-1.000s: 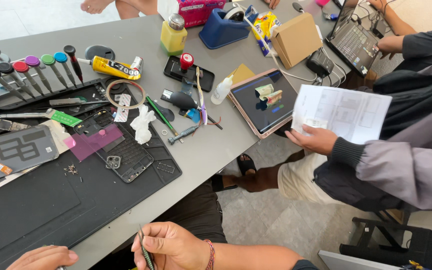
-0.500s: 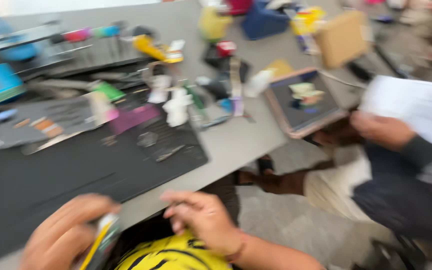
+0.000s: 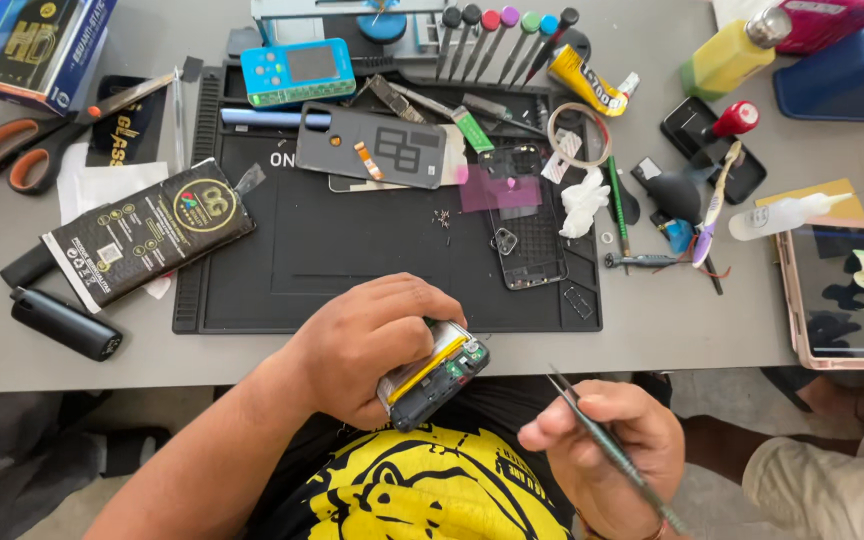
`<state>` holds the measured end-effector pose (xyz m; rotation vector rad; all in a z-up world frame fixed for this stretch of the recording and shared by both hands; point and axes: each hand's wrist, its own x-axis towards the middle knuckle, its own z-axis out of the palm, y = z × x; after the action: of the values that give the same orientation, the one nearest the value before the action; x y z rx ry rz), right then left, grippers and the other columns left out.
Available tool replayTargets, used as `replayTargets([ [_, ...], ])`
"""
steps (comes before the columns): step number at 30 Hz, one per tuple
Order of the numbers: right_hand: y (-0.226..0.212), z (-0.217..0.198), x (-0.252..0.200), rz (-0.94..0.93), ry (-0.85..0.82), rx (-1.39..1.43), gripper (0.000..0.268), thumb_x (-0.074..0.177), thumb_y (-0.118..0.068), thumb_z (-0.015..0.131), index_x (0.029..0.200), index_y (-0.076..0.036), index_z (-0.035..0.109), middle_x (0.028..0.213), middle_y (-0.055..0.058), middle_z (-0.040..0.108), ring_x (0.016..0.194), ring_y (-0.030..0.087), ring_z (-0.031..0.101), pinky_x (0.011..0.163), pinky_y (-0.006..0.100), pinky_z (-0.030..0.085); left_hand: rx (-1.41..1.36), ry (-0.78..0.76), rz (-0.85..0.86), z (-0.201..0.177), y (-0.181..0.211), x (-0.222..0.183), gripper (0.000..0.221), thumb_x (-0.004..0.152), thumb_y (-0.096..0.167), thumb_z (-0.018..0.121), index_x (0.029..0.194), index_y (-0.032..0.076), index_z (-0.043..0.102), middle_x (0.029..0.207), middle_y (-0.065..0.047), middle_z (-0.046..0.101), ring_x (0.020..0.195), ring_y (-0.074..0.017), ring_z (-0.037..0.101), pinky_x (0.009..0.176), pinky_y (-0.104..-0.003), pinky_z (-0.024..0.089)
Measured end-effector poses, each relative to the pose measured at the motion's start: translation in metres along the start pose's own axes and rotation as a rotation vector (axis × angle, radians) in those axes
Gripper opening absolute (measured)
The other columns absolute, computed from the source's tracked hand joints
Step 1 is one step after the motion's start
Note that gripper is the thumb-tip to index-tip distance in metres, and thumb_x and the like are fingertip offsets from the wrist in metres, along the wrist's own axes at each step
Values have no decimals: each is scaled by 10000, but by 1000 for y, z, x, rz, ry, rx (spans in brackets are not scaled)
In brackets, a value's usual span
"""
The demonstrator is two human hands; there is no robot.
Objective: The person uses tweezers to manipulate small components and connectors on a disassembled mobile phone. They also use a black air blower to clean the device's interior and ports while working at a cluttered repair bench.
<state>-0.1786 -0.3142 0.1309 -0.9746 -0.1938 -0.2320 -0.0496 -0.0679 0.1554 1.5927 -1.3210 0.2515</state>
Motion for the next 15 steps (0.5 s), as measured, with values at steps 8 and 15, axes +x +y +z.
replayTargets([
  [8,-9,58,30,-333,-70,-788,145,987,-227,595,976,-85,618,871,131,682,813,300,825,751,338,731,-37,-25,-111,-3,-1,-11,184,975,178,420,834,61,403,1083,-233,654,799,-374,602,756,-443,489],
  [15,-2,59,42,-381,-199,-838,95,953,-153,604,998,-107,535,786,118,717,830,310,798,789,351,671,-86,-46,-140,-4,-1,-9,202,993,193,406,847,53,396,1029,-231,648,777,-371,604,697,-427,498],
])
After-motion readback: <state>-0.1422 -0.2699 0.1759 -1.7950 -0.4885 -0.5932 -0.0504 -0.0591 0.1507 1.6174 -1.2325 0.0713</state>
